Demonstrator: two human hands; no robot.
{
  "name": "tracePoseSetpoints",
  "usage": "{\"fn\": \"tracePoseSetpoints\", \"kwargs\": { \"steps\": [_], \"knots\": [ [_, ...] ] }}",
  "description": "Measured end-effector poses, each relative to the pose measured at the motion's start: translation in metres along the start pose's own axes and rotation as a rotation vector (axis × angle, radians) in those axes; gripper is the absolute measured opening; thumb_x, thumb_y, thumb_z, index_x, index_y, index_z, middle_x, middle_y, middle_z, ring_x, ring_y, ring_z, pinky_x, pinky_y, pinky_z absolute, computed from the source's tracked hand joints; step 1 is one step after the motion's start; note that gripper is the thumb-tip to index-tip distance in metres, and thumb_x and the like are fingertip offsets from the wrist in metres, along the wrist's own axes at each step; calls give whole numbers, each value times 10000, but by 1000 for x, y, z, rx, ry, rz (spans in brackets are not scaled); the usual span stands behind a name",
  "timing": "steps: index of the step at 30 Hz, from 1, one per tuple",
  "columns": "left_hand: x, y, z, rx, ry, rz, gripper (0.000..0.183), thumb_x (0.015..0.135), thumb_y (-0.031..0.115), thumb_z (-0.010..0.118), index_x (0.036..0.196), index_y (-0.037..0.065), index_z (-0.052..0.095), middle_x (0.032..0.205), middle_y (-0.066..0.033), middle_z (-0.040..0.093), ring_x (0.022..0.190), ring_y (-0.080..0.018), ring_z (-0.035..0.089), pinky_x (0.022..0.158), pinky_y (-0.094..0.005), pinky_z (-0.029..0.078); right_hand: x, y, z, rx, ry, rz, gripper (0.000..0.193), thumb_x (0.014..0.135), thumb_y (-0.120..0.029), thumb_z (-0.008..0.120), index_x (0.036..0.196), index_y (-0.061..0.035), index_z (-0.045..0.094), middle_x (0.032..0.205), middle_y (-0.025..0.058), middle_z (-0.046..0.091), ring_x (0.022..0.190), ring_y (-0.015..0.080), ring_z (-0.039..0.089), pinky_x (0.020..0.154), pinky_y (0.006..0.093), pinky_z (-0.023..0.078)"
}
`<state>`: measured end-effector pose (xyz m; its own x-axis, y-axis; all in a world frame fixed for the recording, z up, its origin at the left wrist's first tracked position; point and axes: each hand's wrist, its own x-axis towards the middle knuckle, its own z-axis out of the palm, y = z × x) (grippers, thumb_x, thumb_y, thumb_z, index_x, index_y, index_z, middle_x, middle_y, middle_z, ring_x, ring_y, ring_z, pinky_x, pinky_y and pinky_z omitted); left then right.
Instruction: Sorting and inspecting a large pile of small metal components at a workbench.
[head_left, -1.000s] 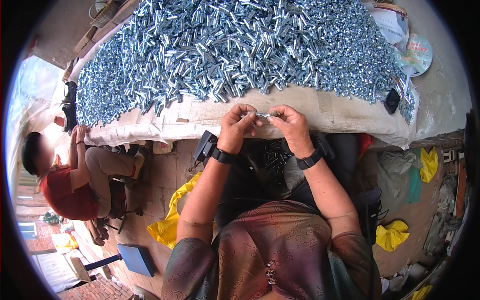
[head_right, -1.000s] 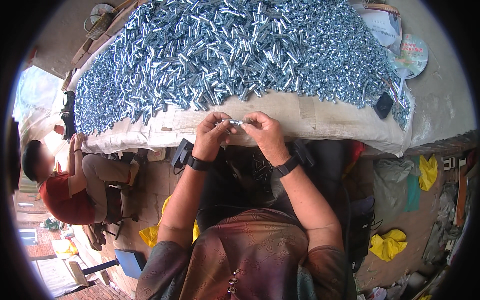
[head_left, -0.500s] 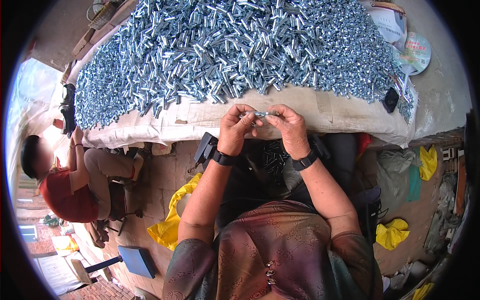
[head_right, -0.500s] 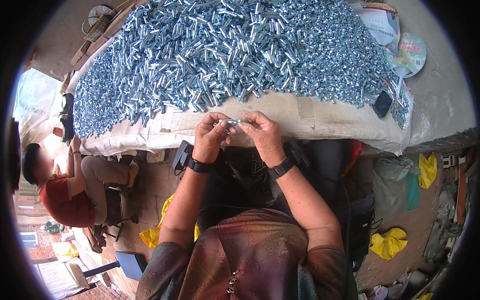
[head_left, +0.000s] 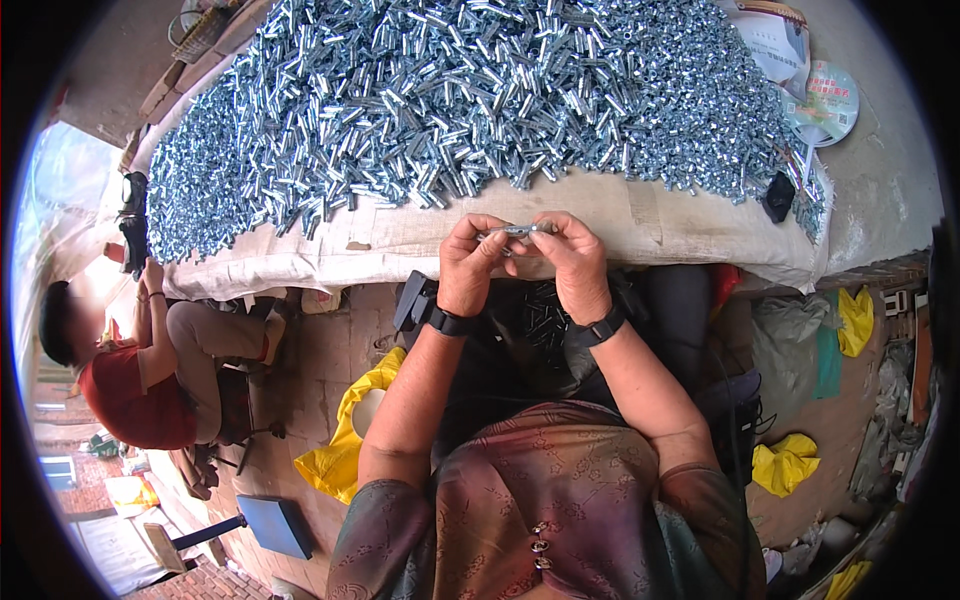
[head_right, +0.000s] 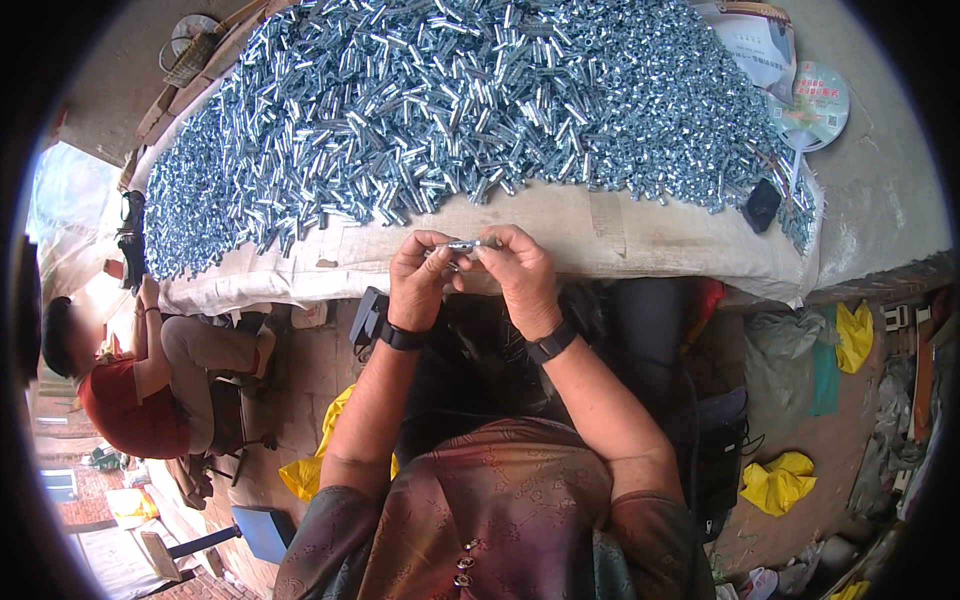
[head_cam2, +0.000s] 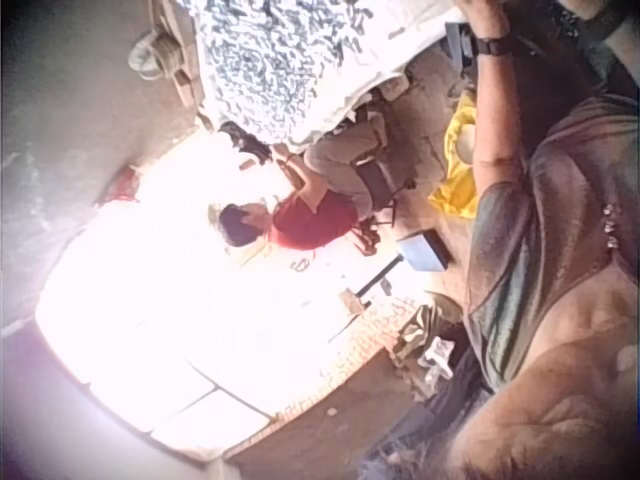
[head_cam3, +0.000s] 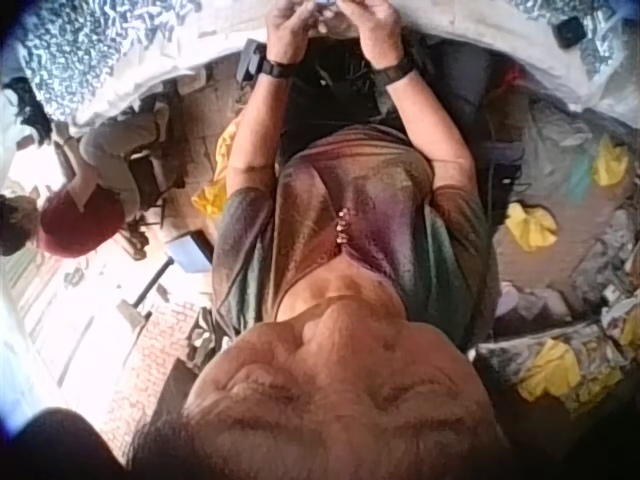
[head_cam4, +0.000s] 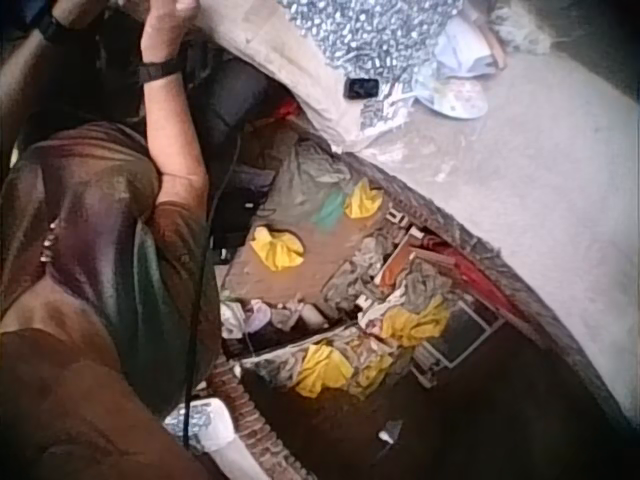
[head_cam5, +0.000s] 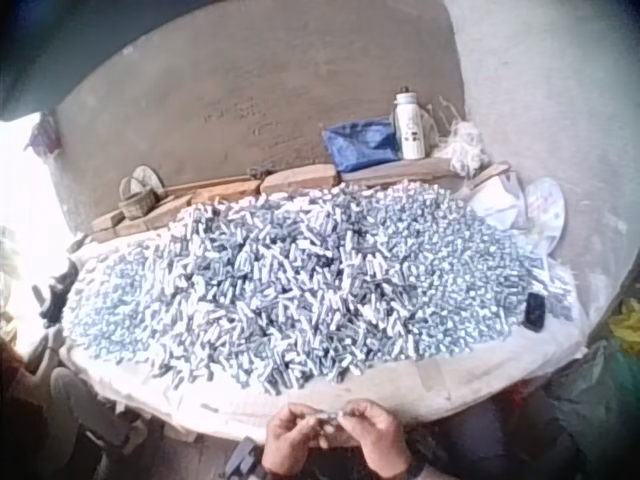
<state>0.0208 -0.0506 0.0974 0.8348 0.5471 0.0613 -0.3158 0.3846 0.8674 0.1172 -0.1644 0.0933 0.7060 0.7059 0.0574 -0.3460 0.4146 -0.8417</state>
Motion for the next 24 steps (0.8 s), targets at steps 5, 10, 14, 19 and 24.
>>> {"fn": "tracePoseSetpoints", "kwargs": {
  "steps": [5,10,14,19,24],
  "knots": [
    [1,0,0,49,47,38,74,888,58,551,949,18,537,872,-108,625,759,-168,631,543,-239,507,3,-4,2,-410,-14,-228,88,833,-44,601,910,-3,591,896,38,604,807,123,575,728,246,471],
    [8,-3,1,979,-53,16,106,861,46,552,962,21,538,847,-129,626,737,-201,636,556,-305,488,16,-2,-20,-1240,-140,-477,71,733,-8,607,802,-3,588,875,98,591,800,266,586,718,356,479],
    [19,-8,12,1399,-209,243,101,820,55,525,916,23,518,785,-210,559,742,-408,558,645,-428,455,24,-14,-22,-1366,-208,-366,87,700,-2,591,785,-22,587,881,123,572,854,320,555,752,399,465],
    [12,-2,14,1354,-228,226,105,808,40,526,911,23,515,818,-194,556,775,-392,563,650,-430,455,41,-23,-24,-1426,-63,-360,154,735,-20,593,888,-24,573,937,135,572,917,318,553,773,399,463],
    [0,20,25,1191,-565,285,266,771,72,628,1022,31,550,890,-157,585,801,-335,588,686,-382,483,60,-22,-28,-1582,-56,-510,182,766,-41,558,947,-26,544,947,130,573,936,306,549,792,395,458]
  ]
}}
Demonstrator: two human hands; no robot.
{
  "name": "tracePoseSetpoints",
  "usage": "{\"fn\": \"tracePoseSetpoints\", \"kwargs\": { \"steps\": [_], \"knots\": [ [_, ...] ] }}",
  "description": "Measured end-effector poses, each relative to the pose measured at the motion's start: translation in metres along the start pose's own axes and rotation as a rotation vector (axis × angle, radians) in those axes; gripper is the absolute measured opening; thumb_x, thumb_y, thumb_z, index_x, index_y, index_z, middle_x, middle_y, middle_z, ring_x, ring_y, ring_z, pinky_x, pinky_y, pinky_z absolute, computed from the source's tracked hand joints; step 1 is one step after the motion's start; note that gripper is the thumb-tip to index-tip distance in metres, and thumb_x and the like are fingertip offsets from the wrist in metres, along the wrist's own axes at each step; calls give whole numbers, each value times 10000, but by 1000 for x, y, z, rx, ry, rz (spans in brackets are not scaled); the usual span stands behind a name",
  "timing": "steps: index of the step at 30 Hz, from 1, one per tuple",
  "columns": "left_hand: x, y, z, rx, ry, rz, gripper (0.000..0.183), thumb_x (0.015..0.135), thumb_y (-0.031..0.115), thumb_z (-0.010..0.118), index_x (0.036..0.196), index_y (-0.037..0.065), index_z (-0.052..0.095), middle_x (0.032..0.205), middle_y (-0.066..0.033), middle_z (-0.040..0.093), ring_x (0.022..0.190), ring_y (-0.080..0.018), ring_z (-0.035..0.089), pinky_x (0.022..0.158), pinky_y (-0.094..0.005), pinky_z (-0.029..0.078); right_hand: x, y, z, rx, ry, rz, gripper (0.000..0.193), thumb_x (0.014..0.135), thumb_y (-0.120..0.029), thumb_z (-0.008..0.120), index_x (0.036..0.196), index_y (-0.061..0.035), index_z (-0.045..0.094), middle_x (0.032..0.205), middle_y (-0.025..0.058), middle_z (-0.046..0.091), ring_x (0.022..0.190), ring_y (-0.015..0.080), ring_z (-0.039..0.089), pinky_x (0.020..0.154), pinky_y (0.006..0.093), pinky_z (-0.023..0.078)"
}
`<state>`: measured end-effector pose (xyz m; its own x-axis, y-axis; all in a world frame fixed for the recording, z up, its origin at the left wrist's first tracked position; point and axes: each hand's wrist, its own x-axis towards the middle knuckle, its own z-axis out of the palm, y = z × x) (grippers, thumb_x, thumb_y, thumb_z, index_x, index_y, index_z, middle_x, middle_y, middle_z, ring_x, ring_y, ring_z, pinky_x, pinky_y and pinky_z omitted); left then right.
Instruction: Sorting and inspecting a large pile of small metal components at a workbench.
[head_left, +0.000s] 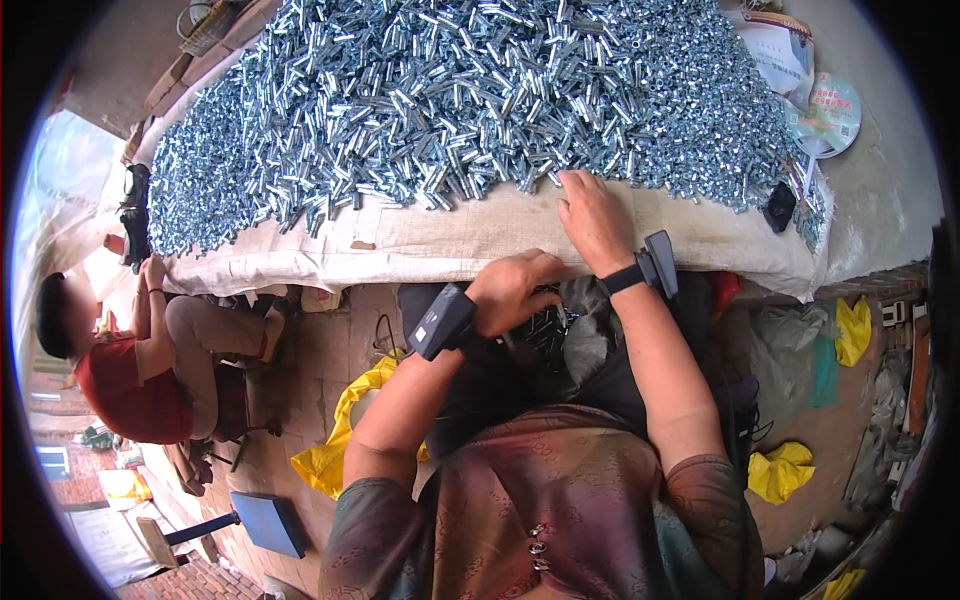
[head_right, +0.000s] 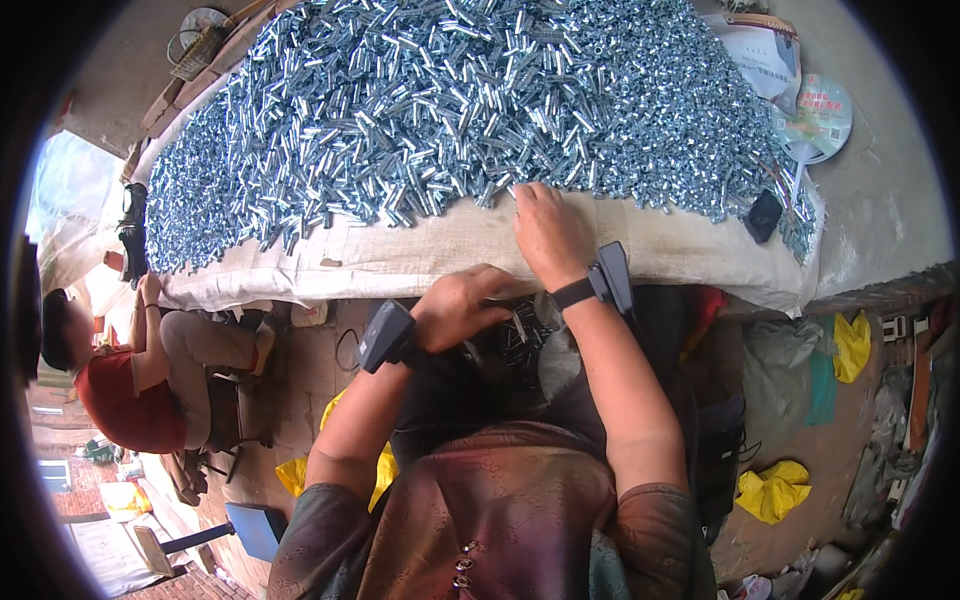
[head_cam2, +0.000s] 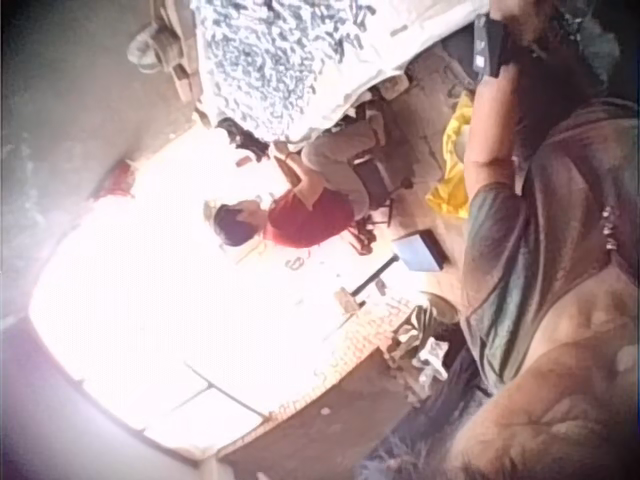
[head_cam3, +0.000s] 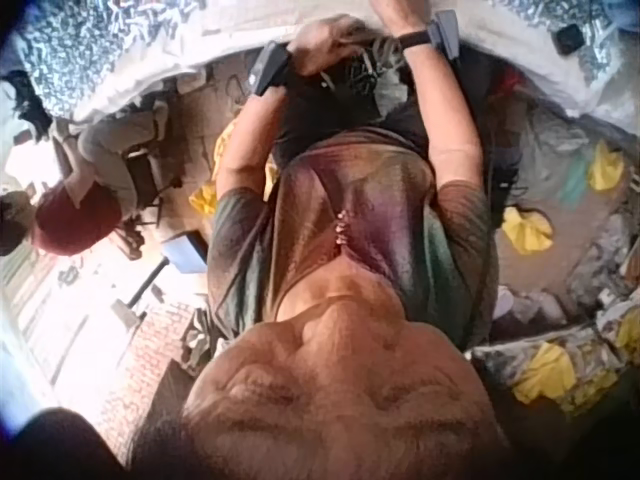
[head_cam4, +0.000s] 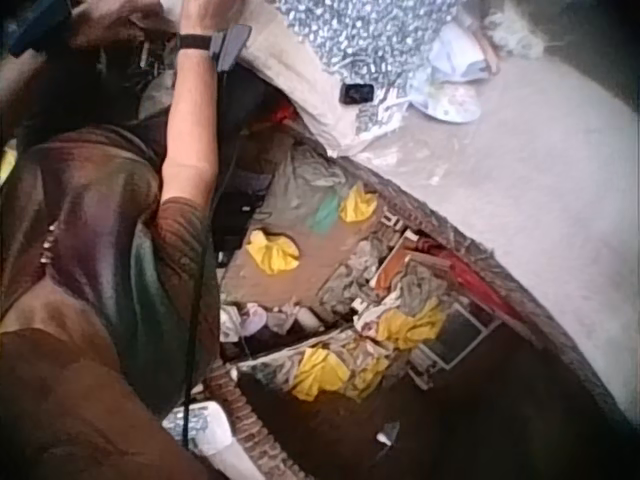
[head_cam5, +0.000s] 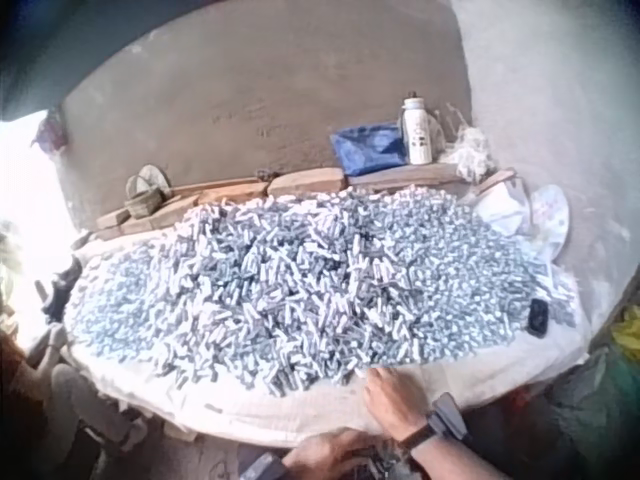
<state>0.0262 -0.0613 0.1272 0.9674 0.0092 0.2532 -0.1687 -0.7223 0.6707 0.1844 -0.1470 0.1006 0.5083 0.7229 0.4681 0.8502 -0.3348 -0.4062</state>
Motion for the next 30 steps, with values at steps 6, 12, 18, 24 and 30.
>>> {"fn": "tracePoseSetpoints", "kwargs": {
  "steps": [6,12,18,24,30],
  "knots": [
    [28,-35,-16,243,342,-232,164,787,104,634,923,23,595,839,-130,610,676,-276,600,623,-358,475,13,-2,18,-158,-2,-49,132,779,-65,524,903,-56,570,876,90,575,878,275,551,743,378,466],
    [72,-51,-15,481,222,-365,172,816,167,571,892,14,591,911,-178,572,821,-353,578,719,-420,471,17,4,25,-149,27,-35,107,779,-46,519,865,-70,578,840,91,576,853,278,558,726,375,471],
    [63,-66,-10,367,306,-336,145,791,124,593,869,2,584,839,-169,591,770,-333,589,704,-394,478,8,3,16,24,93,9,125,760,-48,551,880,-66,582,826,99,586,808,286,583,691,392,483],
    [27,-55,-8,-363,447,-444,238,816,38,595,1049,-5,571,763,-37,624,689,-89,604,588,-203,467,-11,9,2,104,59,78,172,728,-72,612,898,-86,590,892,83,611,784,304,597,654,403,483],
    [6,-52,-5,-699,430,-508,171,857,52,582,1023,11,569,815,-44,633,742,-105,624,574,-191,460,-22,6,8,621,108,256,154,750,-10,613,899,-44,595,832,75,619,705,179,615,612,289,481]
  ]
}}
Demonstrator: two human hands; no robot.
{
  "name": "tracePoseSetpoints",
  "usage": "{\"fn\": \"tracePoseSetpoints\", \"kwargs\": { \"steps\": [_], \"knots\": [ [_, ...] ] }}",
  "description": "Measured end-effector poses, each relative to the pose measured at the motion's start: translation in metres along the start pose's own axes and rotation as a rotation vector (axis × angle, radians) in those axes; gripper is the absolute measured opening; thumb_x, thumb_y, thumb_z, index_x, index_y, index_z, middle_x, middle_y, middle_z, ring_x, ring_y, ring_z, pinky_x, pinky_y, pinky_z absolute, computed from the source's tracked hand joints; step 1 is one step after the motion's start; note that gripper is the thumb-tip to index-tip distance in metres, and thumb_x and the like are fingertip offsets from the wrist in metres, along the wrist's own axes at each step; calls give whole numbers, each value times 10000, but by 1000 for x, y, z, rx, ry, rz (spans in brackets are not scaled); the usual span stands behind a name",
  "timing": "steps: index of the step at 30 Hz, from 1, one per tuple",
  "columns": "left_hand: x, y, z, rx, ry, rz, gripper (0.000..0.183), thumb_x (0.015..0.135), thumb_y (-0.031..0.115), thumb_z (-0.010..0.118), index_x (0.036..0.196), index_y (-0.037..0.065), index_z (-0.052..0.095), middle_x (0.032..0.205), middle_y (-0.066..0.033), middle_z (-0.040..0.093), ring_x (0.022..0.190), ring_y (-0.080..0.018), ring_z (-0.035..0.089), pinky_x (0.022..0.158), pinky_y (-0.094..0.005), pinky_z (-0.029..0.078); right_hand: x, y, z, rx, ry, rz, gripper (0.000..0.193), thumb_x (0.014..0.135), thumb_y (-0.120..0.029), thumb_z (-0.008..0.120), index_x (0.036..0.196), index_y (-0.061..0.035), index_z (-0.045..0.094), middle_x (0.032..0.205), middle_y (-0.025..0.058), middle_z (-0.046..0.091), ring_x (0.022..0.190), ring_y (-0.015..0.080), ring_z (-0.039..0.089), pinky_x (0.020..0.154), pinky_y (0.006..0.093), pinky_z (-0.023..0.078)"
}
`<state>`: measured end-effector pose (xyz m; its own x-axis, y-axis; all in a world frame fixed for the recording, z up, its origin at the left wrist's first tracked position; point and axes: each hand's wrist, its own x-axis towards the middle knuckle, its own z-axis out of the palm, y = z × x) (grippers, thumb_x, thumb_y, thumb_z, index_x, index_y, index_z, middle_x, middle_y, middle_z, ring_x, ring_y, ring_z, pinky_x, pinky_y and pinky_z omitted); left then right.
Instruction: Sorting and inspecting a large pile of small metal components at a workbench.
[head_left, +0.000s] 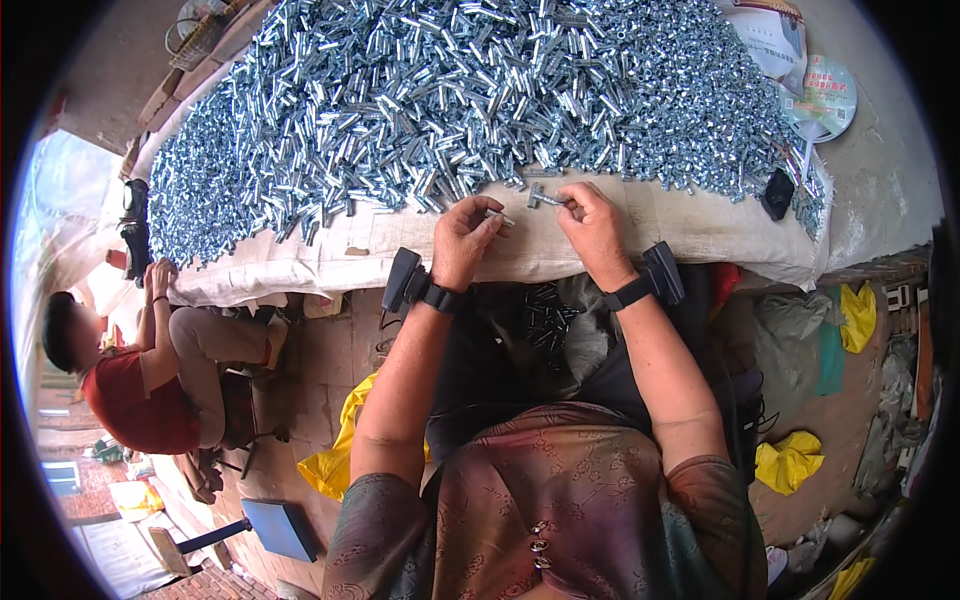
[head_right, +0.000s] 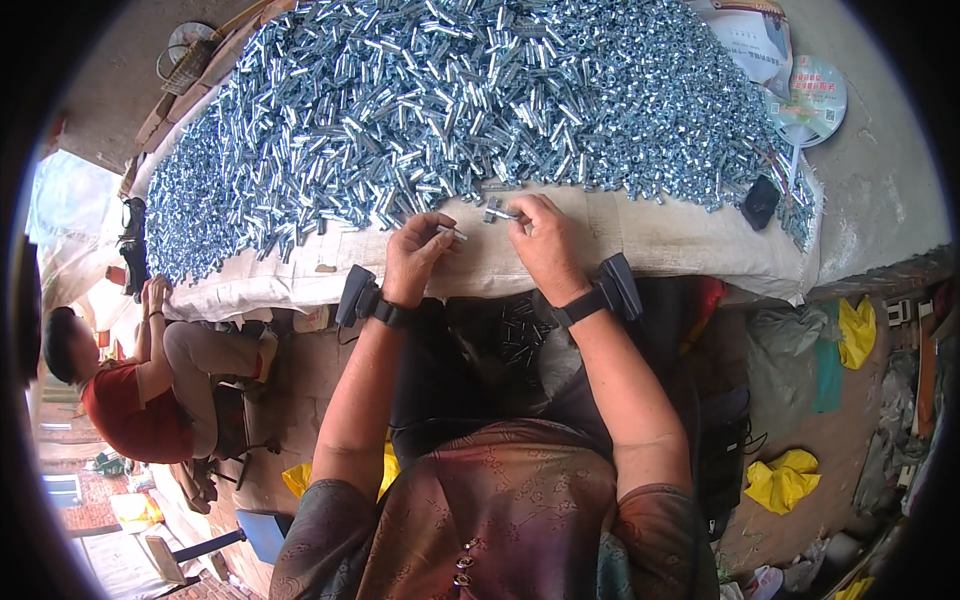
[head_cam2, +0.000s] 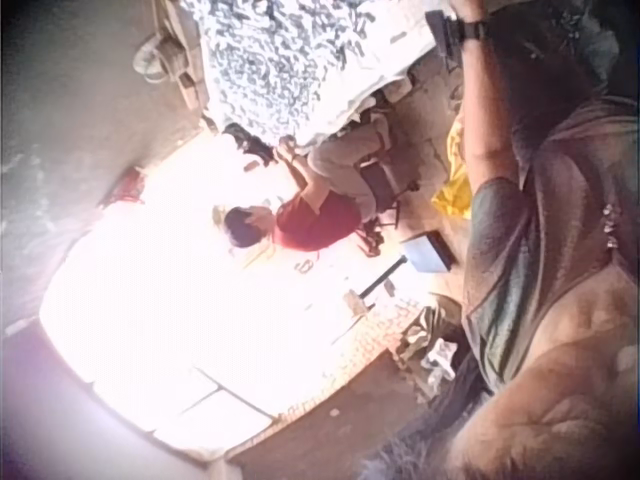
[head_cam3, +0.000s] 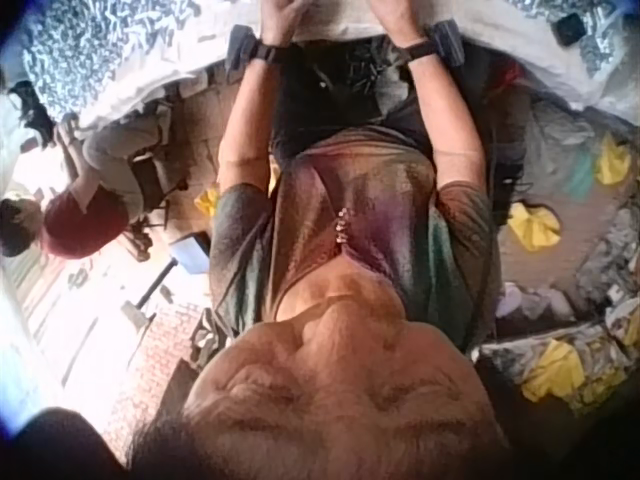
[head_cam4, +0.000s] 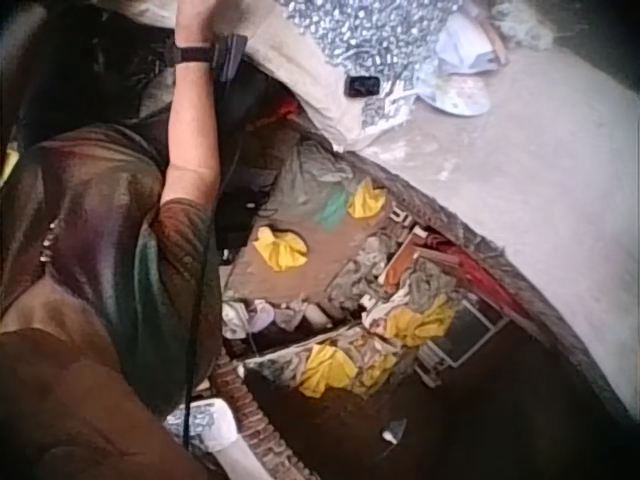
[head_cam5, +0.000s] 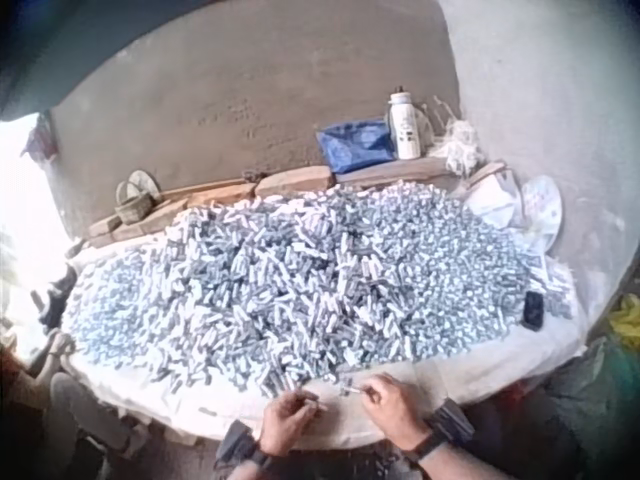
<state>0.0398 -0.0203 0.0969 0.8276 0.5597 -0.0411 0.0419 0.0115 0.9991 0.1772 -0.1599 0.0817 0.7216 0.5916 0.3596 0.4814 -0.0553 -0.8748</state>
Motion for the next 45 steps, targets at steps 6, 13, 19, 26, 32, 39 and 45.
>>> {"fn": "tracePoseSetpoints", "kwargs": {
  "steps": [6,13,19,26,32,39,45],
  "knots": [
    [-7,2,1,-178,-39,-48,170,864,57,585,1026,9,564,880,-60,636,754,-118,626,583,-201,479,-12,-23,3,296,-96,159,164,789,-14,617,948,7,584,811,44,604,718,95,579,624,230,461],
    [-11,0,8,-195,-107,-14,236,862,46,588,1091,0,549,911,-70,626,744,-125,619,581,-214,491,-24,-21,17,357,-169,146,164,796,-11,596,958,16,580,863,73,600,735,119,585,655,253,475],
    [-12,-9,2,-234,-58,-42,126,875,37,563,996,2,565,857,-58,609,702,-120,612,547,-214,478,-20,-18,-16,11,-187,18,141,779,-21,592,916,4,570,882,124,593,780,240,596,670,321,477],
    [-13,-7,4,-242,-65,-56,121,883,63,573,990,8,561,848,-50,601,692,-118,606,539,-206,467,16,18,-99,-842,199,3,259,785,-135,621,1026,-55,568,1011,132,573,910,307,561,769,396,471],
    [-10,-5,3,-255,-58,-69,125,883,56,568,996,3,557,852,-54,599,691,-126,608,532,-211,469,31,31,-85,-1016,89,-82,169,796,-126,564,960,-87,573,921,89,562,869,278,567,702,396,484],
    [-8,-8,4,-315,-50,-47,98,887,58,556,972,8,560,833,-52,607,696,-110,600,526,-201,456,26,21,-51,-855,68,-268,136,789,-72,551,919,-89,586,862,71,567,797,265,579,671,378,488],
    [-9,-6,4,-320,-8,-56,97,888,61,556,971,12,560,844,-58,608,694,-114,602,527,-200,454,21,11,-39,-611,115,-337,185,761,-2,570,937,-57,584,890,85,595,814,286,586,680,382,489]
  ]
}}
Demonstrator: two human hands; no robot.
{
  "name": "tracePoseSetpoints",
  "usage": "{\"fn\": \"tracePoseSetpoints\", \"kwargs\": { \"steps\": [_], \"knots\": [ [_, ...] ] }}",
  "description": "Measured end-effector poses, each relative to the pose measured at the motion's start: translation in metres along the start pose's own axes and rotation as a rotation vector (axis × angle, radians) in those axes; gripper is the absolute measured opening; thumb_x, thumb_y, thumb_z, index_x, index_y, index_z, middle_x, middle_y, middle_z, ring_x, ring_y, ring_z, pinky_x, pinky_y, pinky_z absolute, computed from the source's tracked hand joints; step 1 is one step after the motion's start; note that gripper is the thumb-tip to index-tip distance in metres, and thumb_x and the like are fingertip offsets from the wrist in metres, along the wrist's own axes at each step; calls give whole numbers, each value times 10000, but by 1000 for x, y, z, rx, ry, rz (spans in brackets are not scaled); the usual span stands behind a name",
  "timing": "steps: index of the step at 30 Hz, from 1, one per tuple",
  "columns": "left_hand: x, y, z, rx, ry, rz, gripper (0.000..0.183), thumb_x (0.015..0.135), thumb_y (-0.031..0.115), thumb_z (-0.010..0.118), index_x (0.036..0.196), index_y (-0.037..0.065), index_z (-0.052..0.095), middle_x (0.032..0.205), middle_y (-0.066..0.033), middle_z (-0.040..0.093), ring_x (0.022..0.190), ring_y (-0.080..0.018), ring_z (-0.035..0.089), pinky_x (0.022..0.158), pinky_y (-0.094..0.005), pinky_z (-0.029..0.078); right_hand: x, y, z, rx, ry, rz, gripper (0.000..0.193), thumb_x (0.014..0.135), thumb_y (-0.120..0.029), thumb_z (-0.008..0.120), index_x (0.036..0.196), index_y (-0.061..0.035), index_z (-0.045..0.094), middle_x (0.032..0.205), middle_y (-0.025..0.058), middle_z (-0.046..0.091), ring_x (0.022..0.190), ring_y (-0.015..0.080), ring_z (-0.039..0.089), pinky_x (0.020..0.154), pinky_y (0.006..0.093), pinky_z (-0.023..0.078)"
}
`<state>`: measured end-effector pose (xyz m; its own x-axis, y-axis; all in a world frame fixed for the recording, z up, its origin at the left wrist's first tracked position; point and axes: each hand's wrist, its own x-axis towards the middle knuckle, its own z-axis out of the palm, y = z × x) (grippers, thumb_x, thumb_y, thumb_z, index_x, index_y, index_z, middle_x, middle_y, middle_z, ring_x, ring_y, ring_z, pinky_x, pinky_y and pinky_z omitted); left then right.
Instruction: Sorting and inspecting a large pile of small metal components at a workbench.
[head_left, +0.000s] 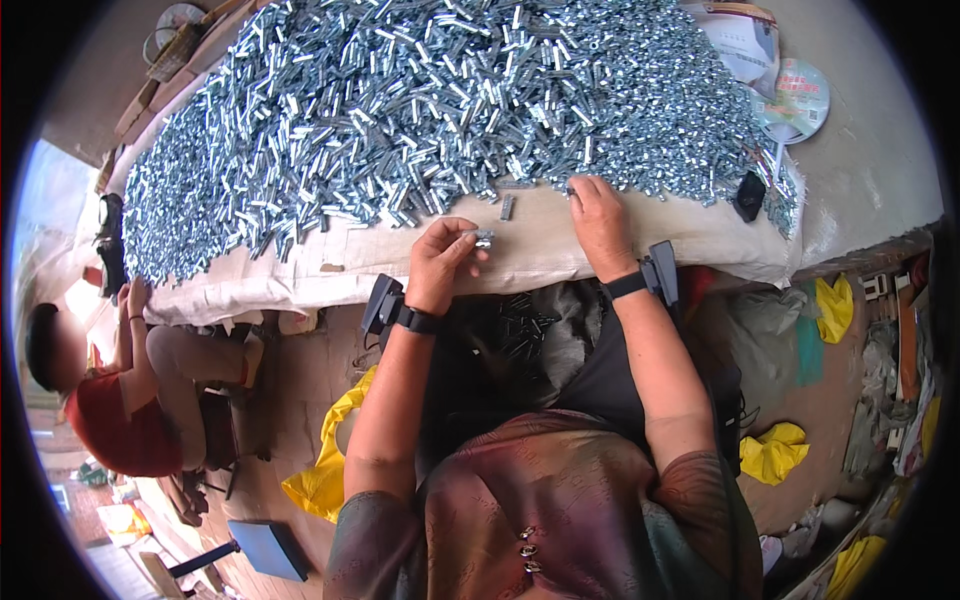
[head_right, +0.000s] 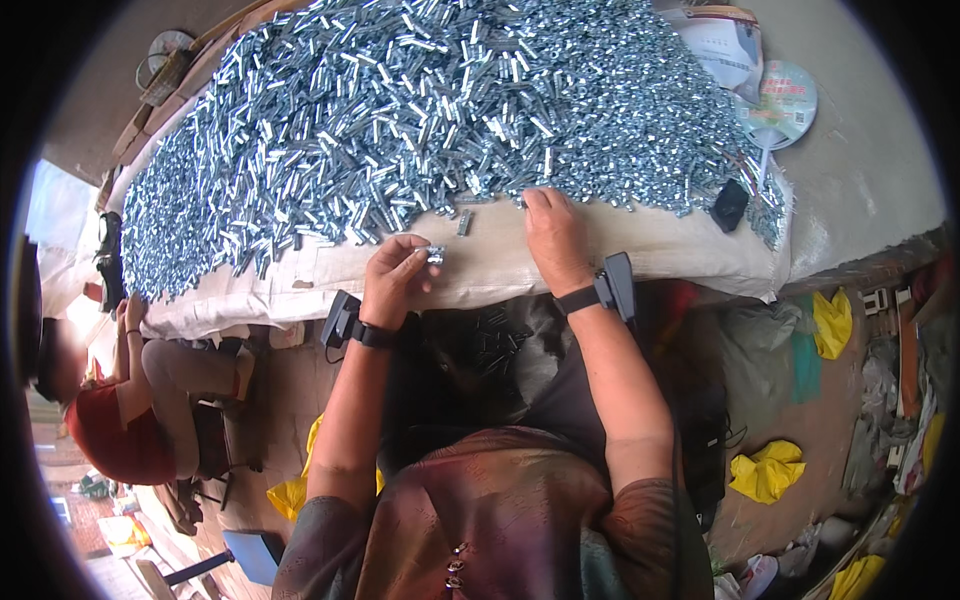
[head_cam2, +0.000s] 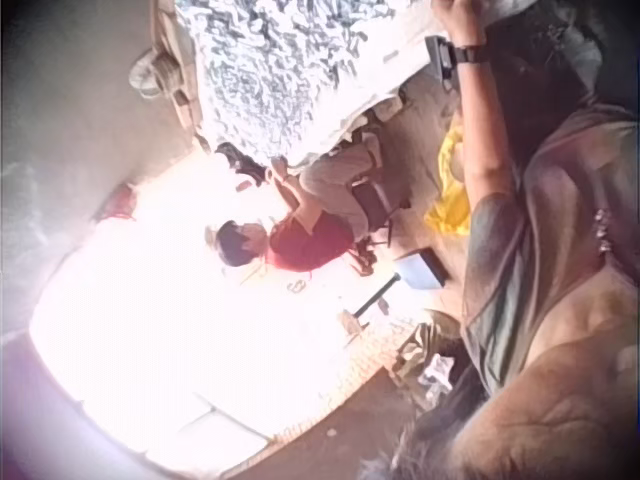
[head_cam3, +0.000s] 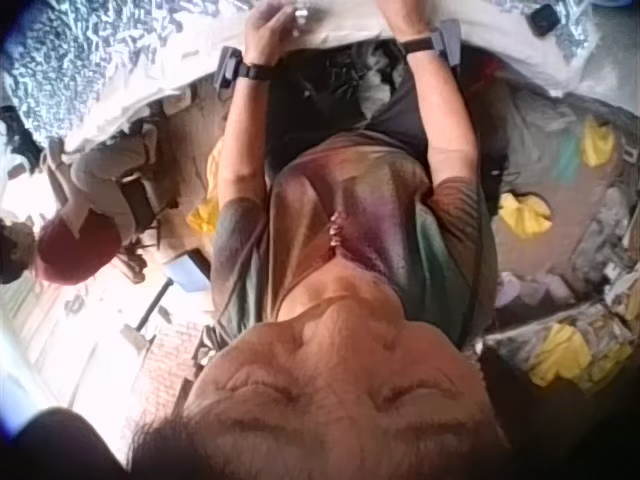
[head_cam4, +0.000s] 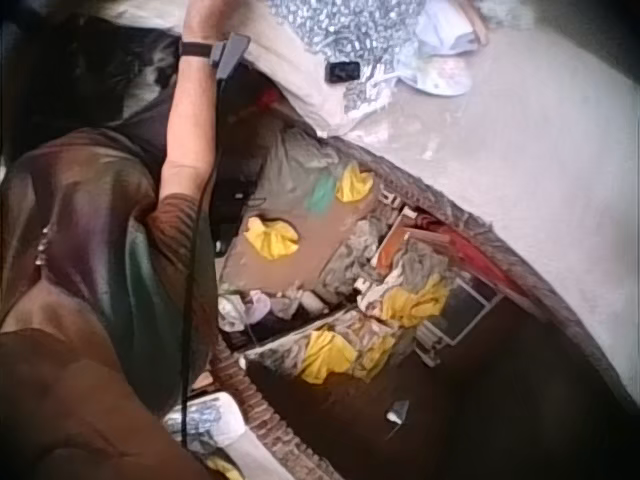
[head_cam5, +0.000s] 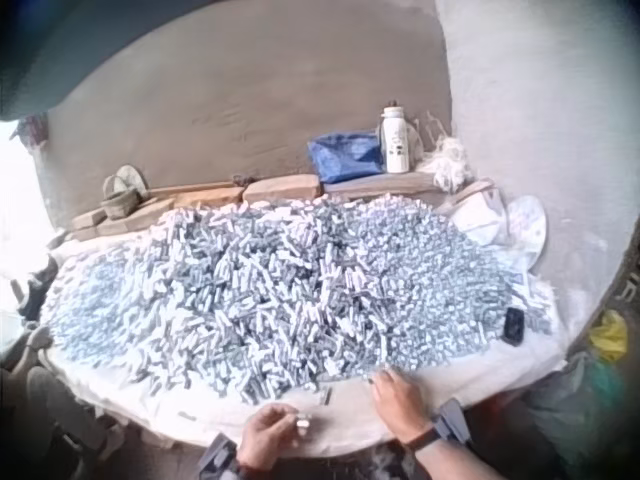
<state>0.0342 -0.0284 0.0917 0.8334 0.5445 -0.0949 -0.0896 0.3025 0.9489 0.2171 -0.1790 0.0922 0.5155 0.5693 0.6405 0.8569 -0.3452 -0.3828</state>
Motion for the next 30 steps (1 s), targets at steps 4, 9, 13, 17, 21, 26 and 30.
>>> {"fn": "tracePoseSetpoints", "kwargs": {
  "steps": [4,9,13,17,21,26,30],
  "knots": [
    [-7,5,2,-83,23,-17,98,886,74,562,965,16,560,838,-60,609,676,-116,601,514,-202,449,-10,-21,-7,176,-58,30,218,736,18,594,946,-38,571,896,96,607,829,301,590,688,384,490],
    [-14,1,4,-87,41,-26,112,877,94,586,955,17,564,819,-50,608,661,-120,604,505,-206,447,-22,-24,0,33,-105,-80,189,744,-12,595,926,-62,588,864,96,605,789,309,592,669,395,487],
    [-16,1,7,-86,60,-44,110,874,98,591,946,18,565,818,-48,607,651,-118,601,496,-210,445,-23,-30,0,204,-100,102,200,742,-20,596,935,-70,589,873,103,613,781,319,596,671,396,483],
    [-17,2,9,-92,63,-45,106,874,98,591,941,20,565,811,-45,604,643,-118,598,496,-212,445,-25,-31,6,332,-133,245,206,748,-27,600,949,-65,579,883,120,615,784,324,598,671,392,476],
    [-18,2,10,-87,82,-63,103,876,100,590,940,23,565,795,-38,598,642,-117,597,496,-213,445,-23,-28,8,336,-131,272,207,750,-31,604,953,-61,578,877,124,613,782,323,598,666,391,474],
    [-18,1,12,-93,75,-65,99,879,98,586,946,28,564,792,-37,597,640,-118,597,497,-214,446,-25,-22,9,373,-123,302,211,748,-26,590,954,-69,582,849,116,603,780,321,591,661,388,471],
    [-16,0,12,-96,68,-57,95,879,95,586,945,30,564,794,-39,600,634,-118,597,498,-210,448,-20,-28,2,169,-71,183,184,748,-21,580,928,-61,582,850,117,601,785,325,588,659,386,470]
  ]
}}
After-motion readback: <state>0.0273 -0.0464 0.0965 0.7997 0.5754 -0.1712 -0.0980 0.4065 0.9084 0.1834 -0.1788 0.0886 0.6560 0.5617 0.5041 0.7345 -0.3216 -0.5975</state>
